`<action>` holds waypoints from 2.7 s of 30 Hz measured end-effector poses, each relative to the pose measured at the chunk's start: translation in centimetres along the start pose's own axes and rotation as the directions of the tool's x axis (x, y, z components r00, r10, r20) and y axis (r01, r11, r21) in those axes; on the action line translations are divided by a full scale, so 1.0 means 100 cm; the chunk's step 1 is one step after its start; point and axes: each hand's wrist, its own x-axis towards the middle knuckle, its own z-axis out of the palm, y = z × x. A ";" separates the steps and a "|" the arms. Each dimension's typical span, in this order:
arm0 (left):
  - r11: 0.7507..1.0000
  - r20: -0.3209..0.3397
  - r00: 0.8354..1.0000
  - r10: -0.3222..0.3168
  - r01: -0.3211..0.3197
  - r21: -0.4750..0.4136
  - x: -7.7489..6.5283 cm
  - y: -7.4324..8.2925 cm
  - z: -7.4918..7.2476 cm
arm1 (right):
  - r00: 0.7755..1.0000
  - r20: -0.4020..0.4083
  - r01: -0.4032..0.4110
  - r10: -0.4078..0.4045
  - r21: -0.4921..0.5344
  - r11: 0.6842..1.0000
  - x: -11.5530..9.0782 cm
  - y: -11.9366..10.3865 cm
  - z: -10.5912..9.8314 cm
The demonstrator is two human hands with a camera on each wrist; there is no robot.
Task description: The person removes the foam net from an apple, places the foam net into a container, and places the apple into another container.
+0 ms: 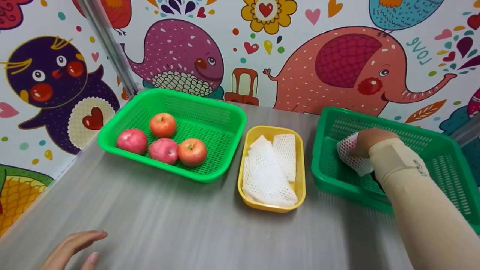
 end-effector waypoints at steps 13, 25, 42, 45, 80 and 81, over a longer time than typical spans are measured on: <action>0.999 -0.023 0.999 0.035 -0.035 0.012 0.003 0.003 -0.001 | 0.999 0.051 0.001 -0.003 0.037 0.999 0.006 0.003 0.002; 0.998 0.013 0.999 0.039 -0.040 0.038 0.006 0.008 -0.004 | 0.975 -0.127 0.184 -0.181 0.010 0.983 0.019 0.014 0.013; 0.996 0.038 0.999 0.005 -0.009 0.086 0.002 0.012 -0.005 | 0.935 -0.180 0.302 -0.306 -0.052 0.952 0.022 0.005 0.020; 0.997 0.021 1.000 0.006 -0.008 0.083 0.003 0.013 -0.006 | 0.938 -0.176 0.297 -0.299 -0.041 0.954 0.023 0.007 0.019; 0.954 0.157 0.942 0.296 -0.301 0.010 0.022 0.022 0.009 | 0.673 -0.704 0.440 -0.226 0.136 0.888 -0.089 0.002 0.022; 0.955 0.176 0.941 0.290 -0.295 0.006 0.024 0.025 0.009 | 0.658 -0.716 0.456 -0.233 0.133 0.880 -0.094 -0.001 0.023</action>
